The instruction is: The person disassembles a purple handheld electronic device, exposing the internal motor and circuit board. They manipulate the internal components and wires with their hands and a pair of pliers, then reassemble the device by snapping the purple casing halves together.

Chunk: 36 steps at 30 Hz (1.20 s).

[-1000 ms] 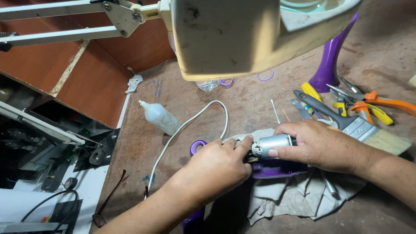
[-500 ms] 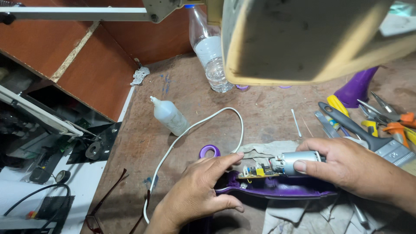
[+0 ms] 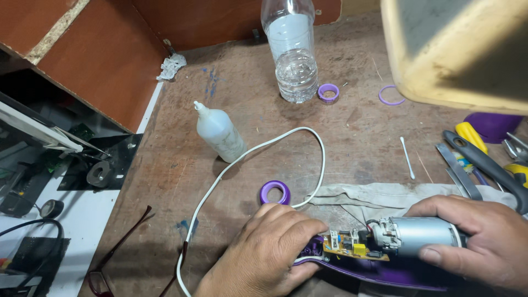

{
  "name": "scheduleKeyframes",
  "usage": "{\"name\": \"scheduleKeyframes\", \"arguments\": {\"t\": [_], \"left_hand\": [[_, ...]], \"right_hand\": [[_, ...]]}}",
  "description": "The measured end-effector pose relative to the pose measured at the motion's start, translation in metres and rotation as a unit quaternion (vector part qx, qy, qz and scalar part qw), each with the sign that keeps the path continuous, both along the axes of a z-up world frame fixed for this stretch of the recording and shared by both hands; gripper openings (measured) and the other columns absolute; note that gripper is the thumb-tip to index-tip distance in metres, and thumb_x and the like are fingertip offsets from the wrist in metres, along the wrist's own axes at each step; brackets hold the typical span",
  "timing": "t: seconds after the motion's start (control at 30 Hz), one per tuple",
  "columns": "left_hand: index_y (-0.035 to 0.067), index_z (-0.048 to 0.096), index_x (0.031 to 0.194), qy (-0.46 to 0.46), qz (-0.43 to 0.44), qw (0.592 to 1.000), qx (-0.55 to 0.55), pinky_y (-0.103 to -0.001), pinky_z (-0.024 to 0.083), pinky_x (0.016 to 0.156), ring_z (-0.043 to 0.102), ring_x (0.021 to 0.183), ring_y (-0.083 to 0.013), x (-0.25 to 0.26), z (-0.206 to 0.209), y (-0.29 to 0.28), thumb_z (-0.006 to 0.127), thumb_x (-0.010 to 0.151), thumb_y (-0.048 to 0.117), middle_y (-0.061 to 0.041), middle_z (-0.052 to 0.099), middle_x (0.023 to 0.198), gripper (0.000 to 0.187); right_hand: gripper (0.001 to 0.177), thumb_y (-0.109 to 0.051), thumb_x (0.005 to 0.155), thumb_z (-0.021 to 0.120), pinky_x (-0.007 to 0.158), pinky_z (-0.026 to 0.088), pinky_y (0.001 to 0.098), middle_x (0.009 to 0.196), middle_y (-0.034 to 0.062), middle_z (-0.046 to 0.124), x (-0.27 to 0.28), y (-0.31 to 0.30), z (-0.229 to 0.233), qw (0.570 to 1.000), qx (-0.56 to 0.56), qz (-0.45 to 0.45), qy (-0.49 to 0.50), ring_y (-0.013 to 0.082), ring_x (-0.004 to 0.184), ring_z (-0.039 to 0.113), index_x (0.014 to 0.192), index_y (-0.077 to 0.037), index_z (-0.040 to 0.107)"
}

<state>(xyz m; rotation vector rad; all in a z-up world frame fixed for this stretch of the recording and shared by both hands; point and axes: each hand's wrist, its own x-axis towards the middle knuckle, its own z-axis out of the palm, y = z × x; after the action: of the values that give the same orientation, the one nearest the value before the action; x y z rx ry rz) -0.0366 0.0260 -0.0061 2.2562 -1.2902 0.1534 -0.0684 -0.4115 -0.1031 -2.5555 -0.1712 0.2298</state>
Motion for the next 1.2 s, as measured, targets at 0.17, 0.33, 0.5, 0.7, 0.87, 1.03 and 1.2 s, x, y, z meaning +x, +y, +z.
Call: {"name": "scheduleKeyframes", "arguments": {"t": [0.17, 0.33, 0.5, 0.7, 0.87, 1.03, 1.2], "left_hand": [[0.007, 0.066, 0.143, 0.029, -0.029, 0.999, -0.014, -0.05, 0.051, 0.111, 0.071, 0.114, -0.0368, 0.001, 0.009, 0.003, 0.095, 0.1, 0.029, -0.013, 0.078, 0.13, 0.056], [0.009, 0.071, 0.147, 0.119, -0.046, 0.991, -0.046, -0.044, 0.06, 0.092, 0.077, 0.098, -0.0292, 0.013, 0.033, 0.006, 0.081, 0.106, 0.048, -0.009, 0.082, 0.117, 0.058], [0.031, 0.086, 0.134, 0.416, 0.087, 0.903, 0.065, -0.025, 0.051, 0.076, 0.064, 0.08, -0.0042, 0.054, 0.046, -0.009, 0.077, 0.099, 0.051, 0.012, 0.072, 0.086, 0.041], [0.005, 0.085, 0.116, 0.589, 0.041, 0.805, -0.058, -0.027, 0.056, 0.077, 0.072, 0.086, -0.0116, 0.084, 0.055, -0.033, 0.08, 0.095, 0.035, -0.003, 0.082, 0.098, 0.037], [0.001, 0.086, 0.121, 0.621, 0.004, 0.782, -0.055, -0.028, 0.062, 0.082, 0.08, 0.089, -0.0149, 0.099, 0.055, -0.038, 0.081, 0.093, 0.032, -0.008, 0.087, 0.103, 0.042], [0.011, 0.088, 0.126, 0.501, 0.033, 0.864, 0.028, -0.022, 0.044, 0.056, 0.057, 0.066, -0.0064, 0.093, 0.096, -0.048, 0.081, 0.094, 0.033, 0.0, 0.074, 0.085, 0.039], [0.031, 0.088, 0.117, 0.187, 0.038, 0.977, 0.093, -0.023, 0.055, 0.079, 0.073, 0.088, -0.0003, 0.067, 0.149, -0.049, 0.088, 0.089, 0.048, 0.016, 0.083, 0.1, 0.032]], "right_hand": [[0.06, -0.08, 0.062, 0.09, 0.079, 0.075, 0.0254, 0.089, -0.0318, 0.116, -0.004, -0.004, 0.012, 0.999, 0.016, -0.033, 0.027, 0.0002, 0.077, 0.107, 0.118, -0.06, 0.104], [0.061, -0.067, 0.073, 0.085, 0.096, 0.072, 0.0272, 0.1, -0.0179, 0.12, -0.009, 0.009, 0.022, 0.984, 0.13, -0.07, 0.1, 0.0043, 0.095, 0.108, 0.119, -0.037, 0.112], [0.059, -0.037, 0.12, 0.068, 0.036, 0.027, 0.0429, 0.067, 0.0255, 0.067, -0.009, 0.058, 0.08, 0.853, 0.418, -0.197, 0.244, 0.0279, 0.042, 0.043, 0.108, 0.015, 0.094], [0.072, -0.047, 0.129, 0.06, 0.034, 0.021, 0.0394, 0.048, 0.0105, 0.034, -0.004, 0.063, 0.095, 0.824, 0.485, -0.169, 0.24, 0.0206, 0.036, 0.029, 0.092, 0.012, 0.077], [0.069, -0.048, 0.125, 0.058, 0.036, 0.022, 0.0369, 0.048, 0.0127, 0.04, 0.001, 0.06, 0.106, 0.837, 0.473, -0.122, 0.245, 0.018, 0.036, 0.031, 0.101, 0.012, 0.08], [0.059, -0.045, 0.119, 0.059, 0.038, 0.025, 0.0343, 0.081, 0.0204, 0.061, 0.002, 0.05, 0.107, 0.895, 0.402, -0.149, 0.123, 0.0226, 0.046, 0.04, 0.123, 0.009, 0.083], [0.071, -0.059, 0.111, 0.061, 0.069, 0.055, 0.0363, 0.109, 0.0212, 0.079, -0.008, 0.048, 0.117, 0.894, 0.415, -0.145, -0.084, 0.0258, 0.084, 0.073, 0.139, 0.005, 0.073]]}}
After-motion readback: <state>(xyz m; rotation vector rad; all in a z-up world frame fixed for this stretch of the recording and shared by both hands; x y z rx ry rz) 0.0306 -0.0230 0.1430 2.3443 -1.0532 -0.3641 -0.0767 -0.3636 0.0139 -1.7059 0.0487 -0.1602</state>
